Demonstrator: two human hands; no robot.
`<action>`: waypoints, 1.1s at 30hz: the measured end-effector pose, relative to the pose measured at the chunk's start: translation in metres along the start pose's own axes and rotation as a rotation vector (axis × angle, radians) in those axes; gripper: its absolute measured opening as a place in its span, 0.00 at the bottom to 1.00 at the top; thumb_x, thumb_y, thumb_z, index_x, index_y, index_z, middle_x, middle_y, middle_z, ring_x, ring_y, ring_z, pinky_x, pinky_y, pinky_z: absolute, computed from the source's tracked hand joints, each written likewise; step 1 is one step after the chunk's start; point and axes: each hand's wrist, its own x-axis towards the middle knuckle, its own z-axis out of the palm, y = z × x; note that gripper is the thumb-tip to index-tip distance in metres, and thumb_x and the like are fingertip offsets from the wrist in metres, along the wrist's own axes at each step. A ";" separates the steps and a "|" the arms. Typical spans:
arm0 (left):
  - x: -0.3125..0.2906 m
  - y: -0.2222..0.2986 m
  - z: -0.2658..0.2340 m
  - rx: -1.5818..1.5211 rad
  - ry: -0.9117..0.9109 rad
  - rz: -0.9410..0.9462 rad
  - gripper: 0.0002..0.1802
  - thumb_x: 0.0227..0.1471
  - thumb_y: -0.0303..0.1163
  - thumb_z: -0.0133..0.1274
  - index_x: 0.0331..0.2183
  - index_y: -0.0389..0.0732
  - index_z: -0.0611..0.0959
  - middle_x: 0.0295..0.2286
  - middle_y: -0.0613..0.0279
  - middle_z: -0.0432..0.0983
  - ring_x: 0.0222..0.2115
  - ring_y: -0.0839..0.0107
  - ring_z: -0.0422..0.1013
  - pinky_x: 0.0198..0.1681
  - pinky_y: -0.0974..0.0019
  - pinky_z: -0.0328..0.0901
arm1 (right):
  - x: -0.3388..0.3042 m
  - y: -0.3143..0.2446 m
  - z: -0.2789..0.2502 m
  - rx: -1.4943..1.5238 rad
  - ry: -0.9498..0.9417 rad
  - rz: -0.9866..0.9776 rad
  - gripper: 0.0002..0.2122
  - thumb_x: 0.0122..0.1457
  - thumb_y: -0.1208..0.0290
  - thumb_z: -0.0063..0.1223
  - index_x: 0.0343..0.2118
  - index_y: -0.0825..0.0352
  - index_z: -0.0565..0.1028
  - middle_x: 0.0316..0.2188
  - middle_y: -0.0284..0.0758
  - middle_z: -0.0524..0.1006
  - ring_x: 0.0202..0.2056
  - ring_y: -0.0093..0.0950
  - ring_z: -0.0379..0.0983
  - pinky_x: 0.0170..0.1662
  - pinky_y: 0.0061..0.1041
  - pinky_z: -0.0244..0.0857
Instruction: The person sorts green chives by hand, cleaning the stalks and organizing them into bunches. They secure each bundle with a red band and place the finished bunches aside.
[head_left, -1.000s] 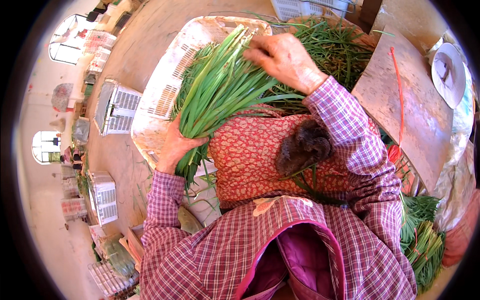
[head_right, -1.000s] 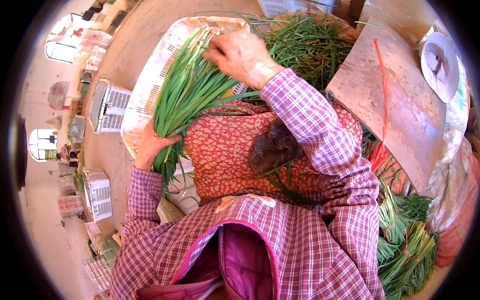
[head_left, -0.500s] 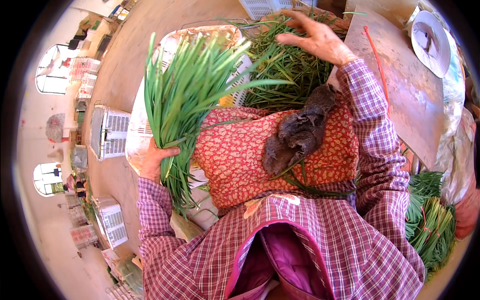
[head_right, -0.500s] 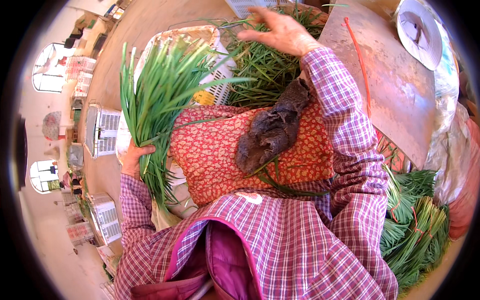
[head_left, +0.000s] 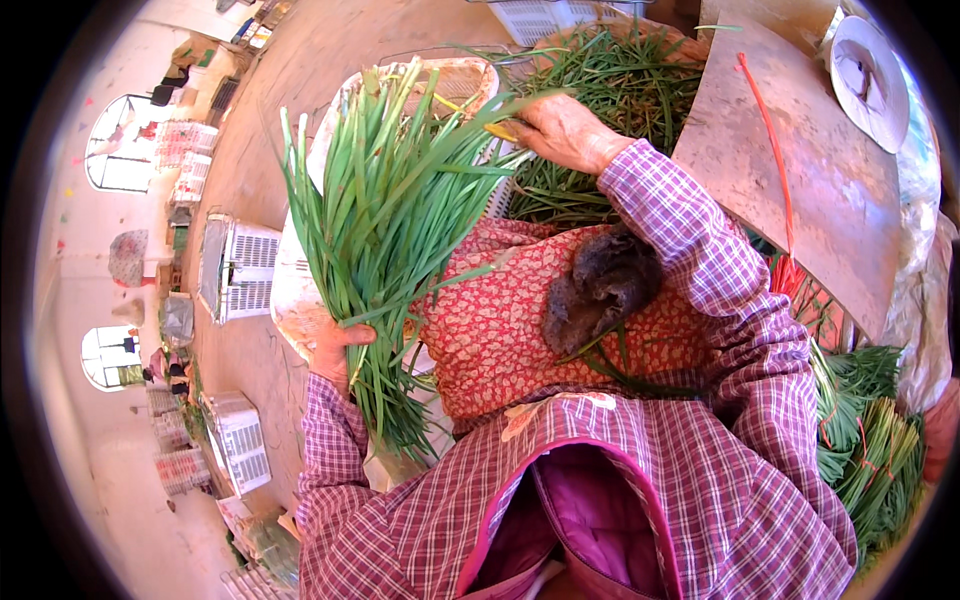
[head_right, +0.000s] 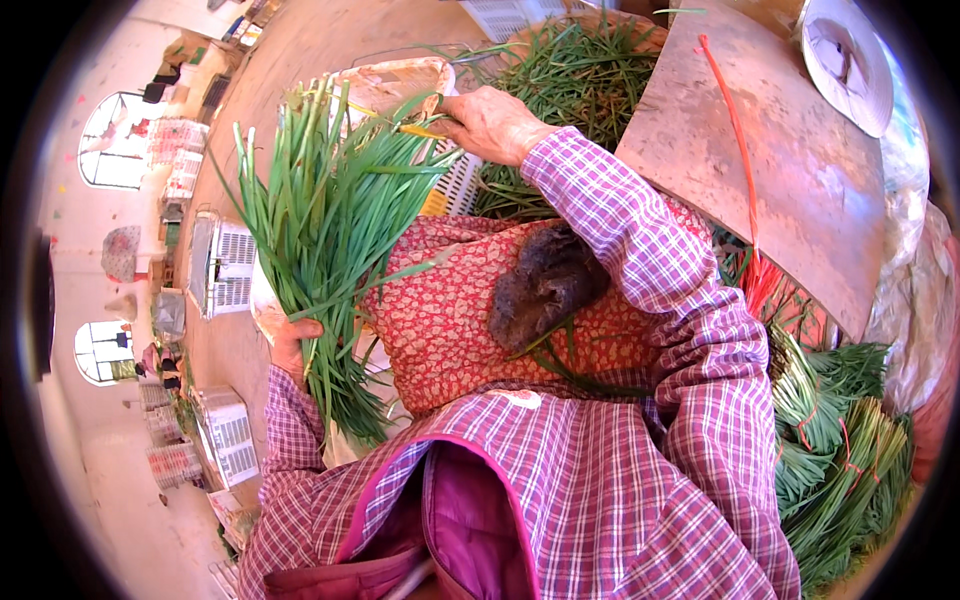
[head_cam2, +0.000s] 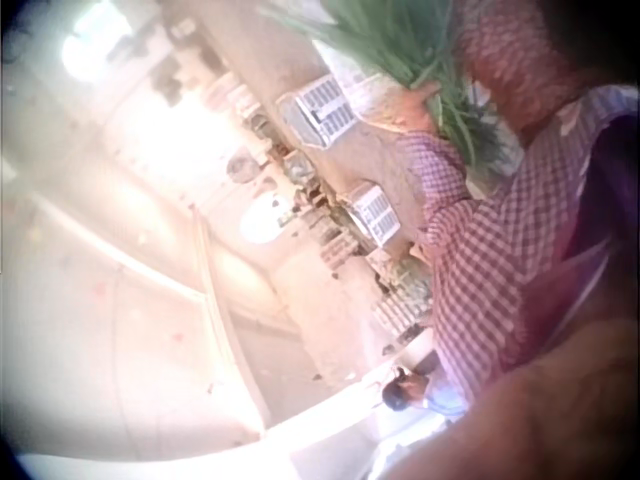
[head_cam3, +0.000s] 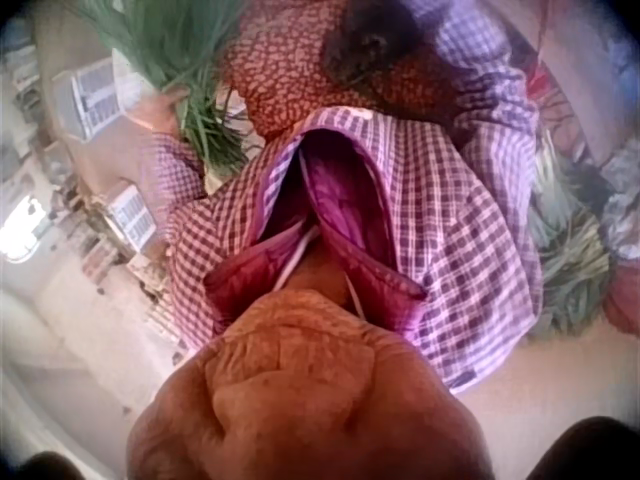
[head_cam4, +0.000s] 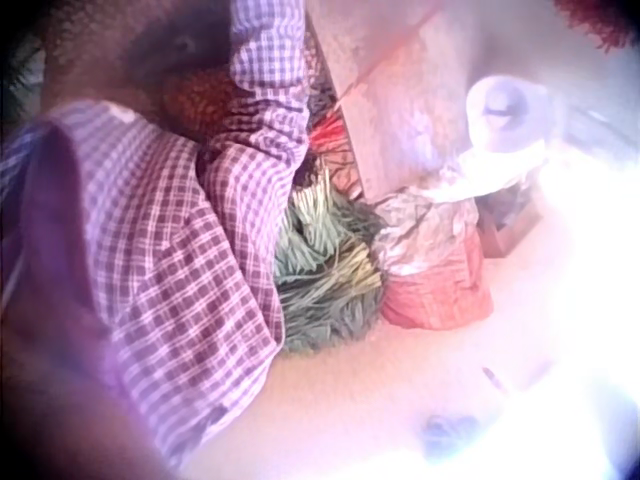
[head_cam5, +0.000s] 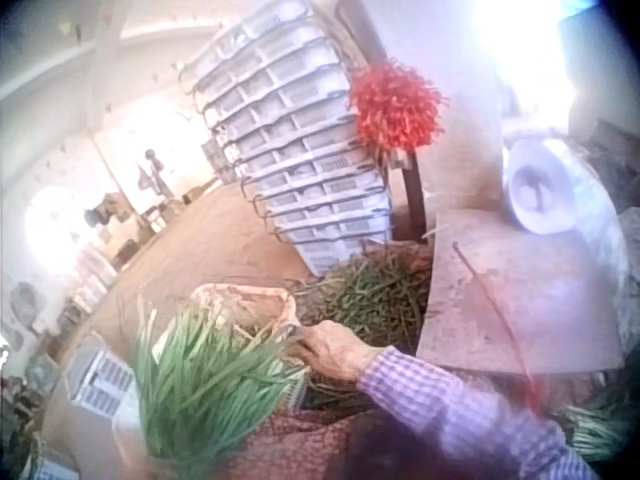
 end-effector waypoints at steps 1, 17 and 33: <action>0.000 -0.004 0.003 -0.033 -0.013 -0.021 0.36 0.33 0.19 0.53 0.51 0.31 0.70 0.41 0.47 0.76 0.34 0.58 0.77 0.38 0.60 0.75 | 0.000 0.000 -0.003 -0.107 -0.013 -0.019 0.16 0.60 0.57 0.47 0.48 0.58 0.73 0.31 0.48 0.78 0.37 0.47 0.74 0.43 0.44 0.67; 0.003 -0.016 0.001 0.092 0.057 -0.047 0.34 0.34 0.22 0.51 0.50 0.29 0.72 0.39 0.48 0.78 0.33 0.59 0.77 0.36 0.60 0.75 | -0.009 0.004 -0.086 -0.359 0.194 -0.105 0.26 0.60 0.52 0.51 0.57 0.61 0.68 0.51 0.39 0.72 0.44 0.35 0.74 0.48 0.33 0.67; 0.002 -0.012 0.004 0.155 0.048 -0.059 0.41 0.33 0.14 0.57 0.55 0.38 0.69 0.42 0.52 0.76 0.40 0.61 0.76 0.44 0.62 0.72 | 0.043 -0.069 -0.016 0.481 -0.233 0.088 0.23 0.62 0.65 0.45 0.62 0.55 0.62 0.33 0.26 0.76 0.26 0.13 0.69 0.26 0.14 0.66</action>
